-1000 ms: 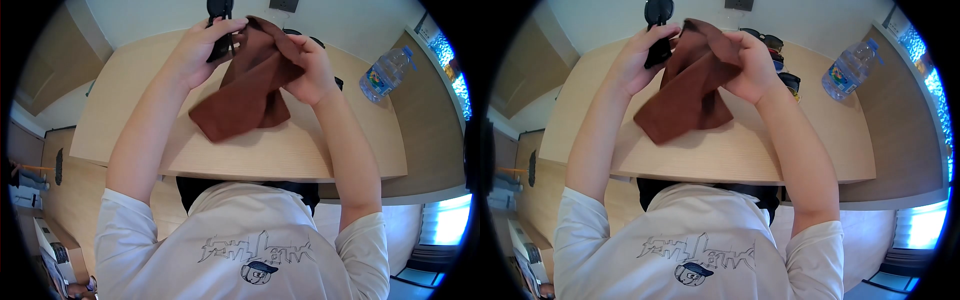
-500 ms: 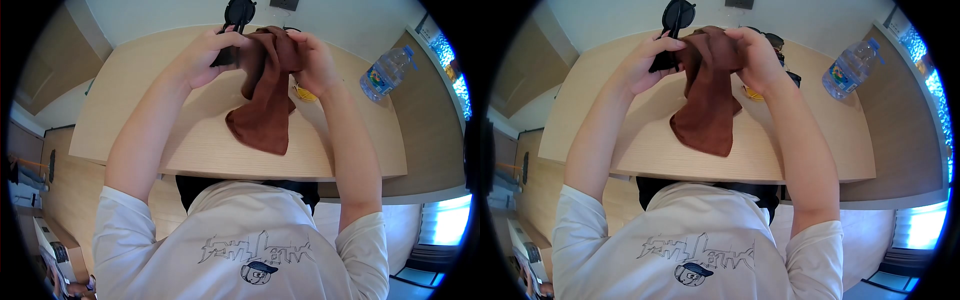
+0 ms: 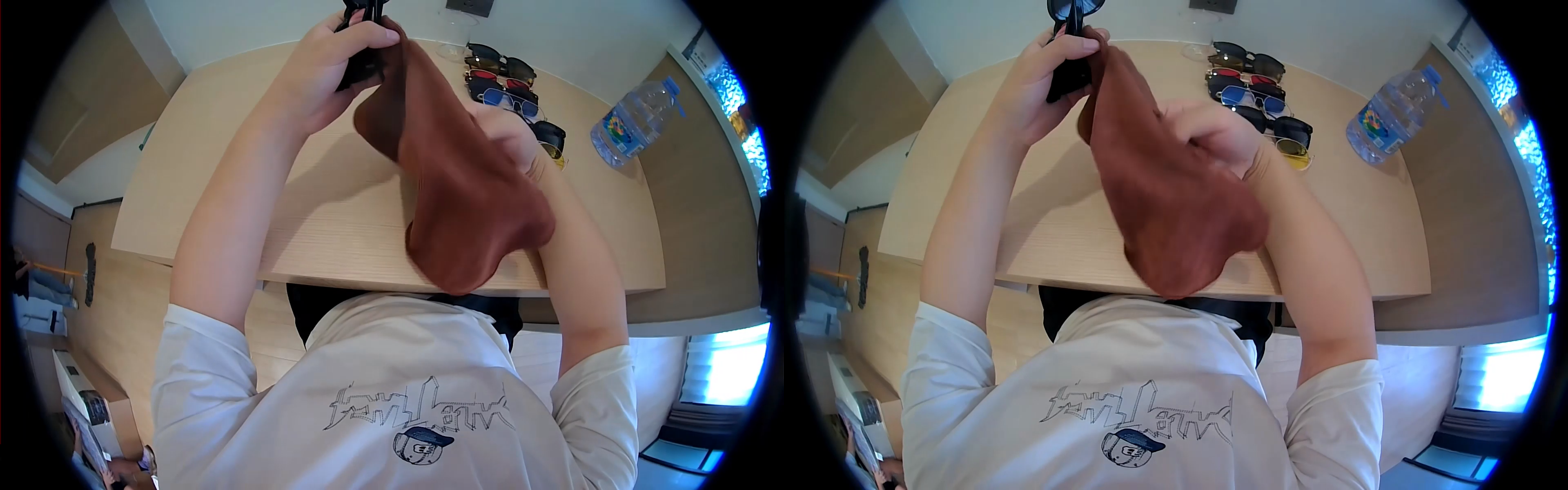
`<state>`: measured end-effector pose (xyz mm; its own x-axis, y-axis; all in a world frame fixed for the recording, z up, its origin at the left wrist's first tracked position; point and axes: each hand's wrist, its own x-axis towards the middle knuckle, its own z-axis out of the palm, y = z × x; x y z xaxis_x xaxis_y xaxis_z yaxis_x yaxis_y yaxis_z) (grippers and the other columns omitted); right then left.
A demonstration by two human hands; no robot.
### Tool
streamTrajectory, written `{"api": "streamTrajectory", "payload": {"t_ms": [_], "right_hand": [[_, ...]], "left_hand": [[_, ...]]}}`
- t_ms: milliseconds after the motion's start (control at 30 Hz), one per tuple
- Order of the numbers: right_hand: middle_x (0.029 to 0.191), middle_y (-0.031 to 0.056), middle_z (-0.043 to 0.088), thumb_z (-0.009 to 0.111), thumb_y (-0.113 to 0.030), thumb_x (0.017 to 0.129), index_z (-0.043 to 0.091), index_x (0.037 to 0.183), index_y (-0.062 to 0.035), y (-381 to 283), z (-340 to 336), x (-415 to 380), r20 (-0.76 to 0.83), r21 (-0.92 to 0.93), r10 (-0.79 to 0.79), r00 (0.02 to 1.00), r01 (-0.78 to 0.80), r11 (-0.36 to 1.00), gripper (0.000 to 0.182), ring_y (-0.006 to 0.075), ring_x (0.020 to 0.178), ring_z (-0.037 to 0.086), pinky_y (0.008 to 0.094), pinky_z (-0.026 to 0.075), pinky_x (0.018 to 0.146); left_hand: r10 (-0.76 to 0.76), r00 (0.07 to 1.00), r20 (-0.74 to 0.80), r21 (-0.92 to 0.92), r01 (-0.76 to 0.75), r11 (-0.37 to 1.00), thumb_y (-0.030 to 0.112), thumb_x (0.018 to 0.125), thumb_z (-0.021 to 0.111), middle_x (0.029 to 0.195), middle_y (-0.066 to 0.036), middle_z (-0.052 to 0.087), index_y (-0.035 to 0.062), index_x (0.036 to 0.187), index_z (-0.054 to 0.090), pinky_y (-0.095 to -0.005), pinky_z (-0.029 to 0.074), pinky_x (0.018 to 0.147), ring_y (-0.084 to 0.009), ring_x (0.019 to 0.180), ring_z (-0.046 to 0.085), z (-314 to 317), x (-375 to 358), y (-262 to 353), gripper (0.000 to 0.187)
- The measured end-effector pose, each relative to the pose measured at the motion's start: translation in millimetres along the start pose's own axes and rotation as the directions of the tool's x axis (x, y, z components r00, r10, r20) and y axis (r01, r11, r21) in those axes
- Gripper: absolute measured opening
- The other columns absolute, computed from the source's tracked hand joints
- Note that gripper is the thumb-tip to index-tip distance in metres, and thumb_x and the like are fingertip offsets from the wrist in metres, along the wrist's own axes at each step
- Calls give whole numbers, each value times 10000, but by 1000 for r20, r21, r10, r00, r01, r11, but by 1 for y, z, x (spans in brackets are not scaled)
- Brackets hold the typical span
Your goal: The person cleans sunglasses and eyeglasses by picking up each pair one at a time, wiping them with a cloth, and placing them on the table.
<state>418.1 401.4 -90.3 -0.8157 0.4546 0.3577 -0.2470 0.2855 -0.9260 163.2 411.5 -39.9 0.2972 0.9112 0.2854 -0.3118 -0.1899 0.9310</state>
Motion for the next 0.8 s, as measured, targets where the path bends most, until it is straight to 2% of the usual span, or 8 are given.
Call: {"api": "streamTrajectory", "payload": {"t_ms": [267,333,433,467,500,533,667,800], "right_hand": [[1397,136,574,467,-310,1040,522,1382,-30,-21,11,11,-159,776,-135,978,208,596,446,264,1294,543,392,457,1080],[1420,134,555,425,-295,1054,503,1398,-38,-31,16,14,-76,849,-179,981,157,504,436,278,1316,522,408,454,1090],[1442,133,535,383,-280,1068,484,1413,-46,-32,8,8,-29,878,-208,978,125,461,429,292,1338,501,424,451,1100],[1437,138,536,389,-248,1067,485,1413,-41,-28,-5,0,-212,213,-98,972,144,966,414,301,1333,503,449,442,1108],[1432,143,537,395,-216,1066,487,1412,-37,-27,-9,-1,-402,-568,-158,902,-111,815,401,310,1327,504,473,434,1116],[1431,144,537,400,-215,1064,486,1413,-36,-26,-12,-1,-487,-669,-172,856,-239,704,401,310,1326,506,474,434,1117],[1428,147,538,420,-208,1059,483,1415,-30,-24,-19,8,-529,-21,-53,847,49,999,403,310,1319,511,475,433,1119],[1424,150,538,440,-201,1053,479,1417,-24,-9,-15,6,-638,487,27,769,377,788,407,309,1312,516,476,432,1122]], "left_hand": [[-214,970,-112,-301,172,938,218,921,674,984,-32,673,69,1087,663,-254,494,766,-91,866,612,37,-32,22,223],[41,981,-188,506,62,860,166,919,678,988,-48,648,75,1086,615,-313,511,843,-133,934,607,54,-46,46,200],[-114,993,27,-112,117,987,181,926,663,980,-76,687,29,1097,651,-307,513,813,-147,909,617,-17,10,-11,229],[-203,978,39,-287,206,935,178,920,671,972,-81,697,18,1070,663,-310,516,797,-155,891,621,-18,11,-11,220],[-203,978,38,-289,206,935,178,920,671,972,-81,697,18,1070,663,-310,516,797,-155,891,621,-14,9,-11,220],[-162,986,40,-257,167,952,190,917,672,975,-84,699,8,1052,672,-304,524,789,-156,880,629,-8,7,-12,226],[-136,987,85,-174,149,973,196,923,658,958,-80,700,8,1031,681,-306,529,765,-165,882,640,-10,11,-20,218],[-150,988,36,-144,153,978,279,957,624,967,-53,682,45,1013,666,-325,493,815,-168,869,623,3,3,-10,244]]}}
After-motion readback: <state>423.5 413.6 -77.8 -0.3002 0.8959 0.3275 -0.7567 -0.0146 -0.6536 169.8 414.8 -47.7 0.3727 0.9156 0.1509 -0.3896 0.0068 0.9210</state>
